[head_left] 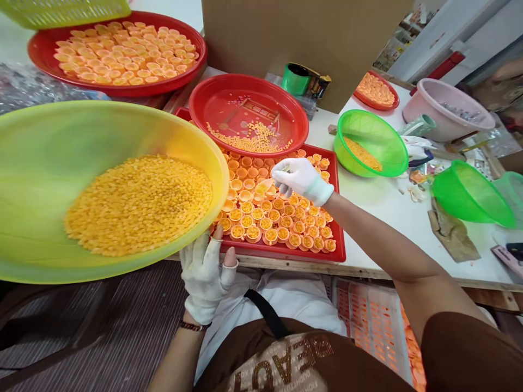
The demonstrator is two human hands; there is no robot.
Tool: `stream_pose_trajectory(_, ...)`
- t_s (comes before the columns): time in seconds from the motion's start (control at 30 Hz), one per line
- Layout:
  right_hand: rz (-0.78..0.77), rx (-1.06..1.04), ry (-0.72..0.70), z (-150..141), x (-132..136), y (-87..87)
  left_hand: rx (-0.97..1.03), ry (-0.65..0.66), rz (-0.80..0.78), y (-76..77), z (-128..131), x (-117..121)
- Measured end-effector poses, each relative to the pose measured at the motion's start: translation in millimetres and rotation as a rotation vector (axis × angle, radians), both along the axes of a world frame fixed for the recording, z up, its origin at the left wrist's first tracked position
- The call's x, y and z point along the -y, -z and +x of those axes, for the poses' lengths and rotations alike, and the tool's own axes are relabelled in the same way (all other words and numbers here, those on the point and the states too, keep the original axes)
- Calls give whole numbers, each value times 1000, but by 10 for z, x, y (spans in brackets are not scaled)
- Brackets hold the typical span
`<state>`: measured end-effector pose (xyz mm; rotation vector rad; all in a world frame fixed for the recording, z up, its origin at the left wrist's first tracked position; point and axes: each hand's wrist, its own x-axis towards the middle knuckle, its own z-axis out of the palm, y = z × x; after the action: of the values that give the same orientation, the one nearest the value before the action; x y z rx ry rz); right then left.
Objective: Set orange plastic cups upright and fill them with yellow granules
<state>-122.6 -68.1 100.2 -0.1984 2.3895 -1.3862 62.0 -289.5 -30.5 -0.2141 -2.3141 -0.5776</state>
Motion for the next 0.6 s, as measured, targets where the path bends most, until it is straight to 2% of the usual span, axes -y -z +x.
stream_pose_trajectory(0.1, 138, -277, -224, 101, 4, 26, -3, -7, -19, 19, -7, 2)
stream_pose_trajectory(0.17, 186, -420, -325, 162, 13, -86, -17, -11, -23, 39, -12, -4)
stream_pose_trajectory(0.27, 148, -477, -296, 211, 153, -375, -40, -20, -21, 63, -20, -22)
stream_pose_trajectory(0.37, 65, -433, -281, 164, 533, -560, -38, -38, -28, 71, -14, -41)
stream_pose_trajectory(0.43, 34, -432, -347, 89, 893, -524, -27, -53, -40, 67, 0, -48)
stream_pose_trajectory(0.53, 103, -432, -490, 1, 1450, -306, -10, -77, -57, 58, 20, -51)
stream_pose_trajectory(0.6, 170, -285, -569, 6, 1730, -165, -7, -84, -59, 54, 27, -50)
